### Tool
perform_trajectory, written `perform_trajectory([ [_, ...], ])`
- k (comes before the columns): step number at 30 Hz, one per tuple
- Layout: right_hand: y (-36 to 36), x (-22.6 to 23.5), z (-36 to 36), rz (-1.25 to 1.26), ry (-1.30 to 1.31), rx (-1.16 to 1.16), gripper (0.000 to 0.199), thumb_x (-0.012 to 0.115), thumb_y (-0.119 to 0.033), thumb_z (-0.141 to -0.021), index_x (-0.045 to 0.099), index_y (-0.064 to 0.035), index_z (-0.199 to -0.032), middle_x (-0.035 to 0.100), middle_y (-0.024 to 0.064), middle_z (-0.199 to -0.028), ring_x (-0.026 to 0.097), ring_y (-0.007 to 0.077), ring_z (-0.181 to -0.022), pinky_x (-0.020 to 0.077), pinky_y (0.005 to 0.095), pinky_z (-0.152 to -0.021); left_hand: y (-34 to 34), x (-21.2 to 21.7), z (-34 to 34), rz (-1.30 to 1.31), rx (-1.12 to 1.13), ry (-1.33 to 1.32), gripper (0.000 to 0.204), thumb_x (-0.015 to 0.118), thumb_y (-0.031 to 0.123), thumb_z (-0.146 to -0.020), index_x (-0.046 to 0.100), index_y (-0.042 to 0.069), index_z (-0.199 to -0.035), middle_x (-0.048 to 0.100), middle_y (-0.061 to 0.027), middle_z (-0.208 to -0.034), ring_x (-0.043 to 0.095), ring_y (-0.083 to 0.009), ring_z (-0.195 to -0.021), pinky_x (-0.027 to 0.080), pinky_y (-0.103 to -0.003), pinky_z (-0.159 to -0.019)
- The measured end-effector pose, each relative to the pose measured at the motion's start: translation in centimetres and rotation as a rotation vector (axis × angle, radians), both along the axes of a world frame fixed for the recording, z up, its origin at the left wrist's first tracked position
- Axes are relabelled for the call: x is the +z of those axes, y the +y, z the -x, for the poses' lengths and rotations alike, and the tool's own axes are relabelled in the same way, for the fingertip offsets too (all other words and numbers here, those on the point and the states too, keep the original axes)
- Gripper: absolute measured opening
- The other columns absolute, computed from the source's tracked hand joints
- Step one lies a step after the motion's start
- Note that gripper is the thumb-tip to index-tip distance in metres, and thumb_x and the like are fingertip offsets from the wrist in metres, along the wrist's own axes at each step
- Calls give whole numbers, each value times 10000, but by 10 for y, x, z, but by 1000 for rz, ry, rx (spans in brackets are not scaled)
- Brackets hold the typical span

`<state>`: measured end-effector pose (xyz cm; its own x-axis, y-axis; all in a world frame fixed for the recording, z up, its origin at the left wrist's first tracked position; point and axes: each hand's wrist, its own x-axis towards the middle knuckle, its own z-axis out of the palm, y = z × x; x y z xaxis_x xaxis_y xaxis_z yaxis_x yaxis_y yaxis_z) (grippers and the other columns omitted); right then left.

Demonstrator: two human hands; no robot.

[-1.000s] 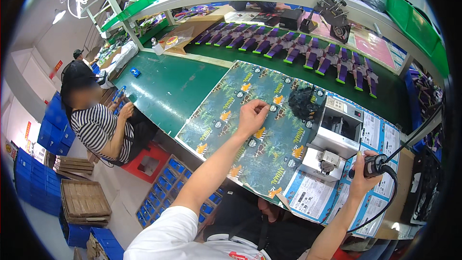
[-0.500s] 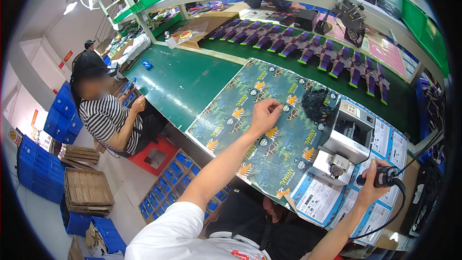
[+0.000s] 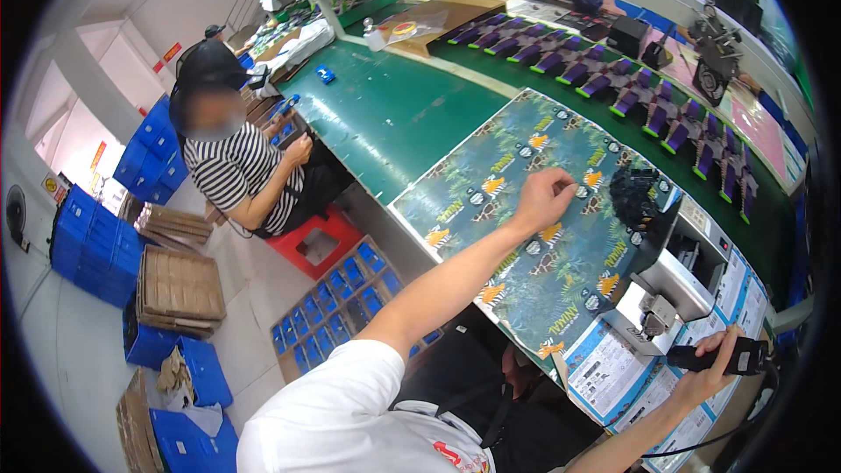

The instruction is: The person assembles small plastic toy cars at a factory workbench by screwing plastic chassis together with an electric screwdriver, then tests the completed cars.

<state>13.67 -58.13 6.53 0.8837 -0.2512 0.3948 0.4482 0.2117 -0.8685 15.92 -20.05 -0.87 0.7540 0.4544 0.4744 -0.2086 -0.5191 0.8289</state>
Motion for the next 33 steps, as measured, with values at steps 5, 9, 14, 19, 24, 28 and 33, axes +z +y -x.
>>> perform_trajectory([
  [5,0,-3,-1,61,-7,27,169,592,-161,-946,570,0,-993,476,31,-673,425,82,-542,372,213,-530,1,2,4,13,22,-9,141,691,125,-817,682,-13,-838,666,-95,-741,622,-147,-615,482,-294,-569],
  [9,-5,-7,-2,83,-1,41,172,586,-166,-954,576,-3,-1007,478,35,-682,424,84,-549,376,218,-540,-1,4,3,28,19,-17,121,688,117,-785,670,-2,-797,649,-113,-731,628,-202,-606,484,-326,-568],
  [14,-7,-9,-2,145,-18,63,177,579,-183,-962,575,-15,-1015,484,42,-680,428,85,-551,385,231,-561,1,1,2,24,14,-24,127,691,116,-793,669,-9,-797,640,-100,-719,615,-176,-599,475,-314,-562],
  [19,-8,-11,-4,158,-30,62,173,574,-184,-965,570,-17,-1013,484,43,-668,430,85,-551,387,232,-563,3,0,1,6,8,-27,144,698,121,-802,669,-20,-808,638,-87,-714,605,-145,-593,466,-298,-553],
  [24,-11,-14,-4,174,-51,44,168,568,-181,-968,563,-19,-1011,485,43,-667,428,82,-552,388,232,-564,1,2,1,23,3,-18,144,698,121,-800,670,-20,-807,645,-90,-710,611,-148,-594,471,-301,-555],
  [28,-10,-12,-3,174,-54,66,166,565,-185,-969,562,-25,-1012,484,43,-672,431,81,-557,386,228,-564,1,1,2,19,12,-20,139,696,119,-799,671,-18,-807,643,-89,-709,610,-148,-593,469,-299,-553],
  [33,-11,-12,-3,188,-38,56,159,568,-182,-966,560,-32,-1018,482,42,-677,432,78,-563,387,228,-567,1,1,1,-1,4,-39,134,695,111,-799,667,-20,-807,634,-87,-709,599,-147,-587,464,-297,-548],
])
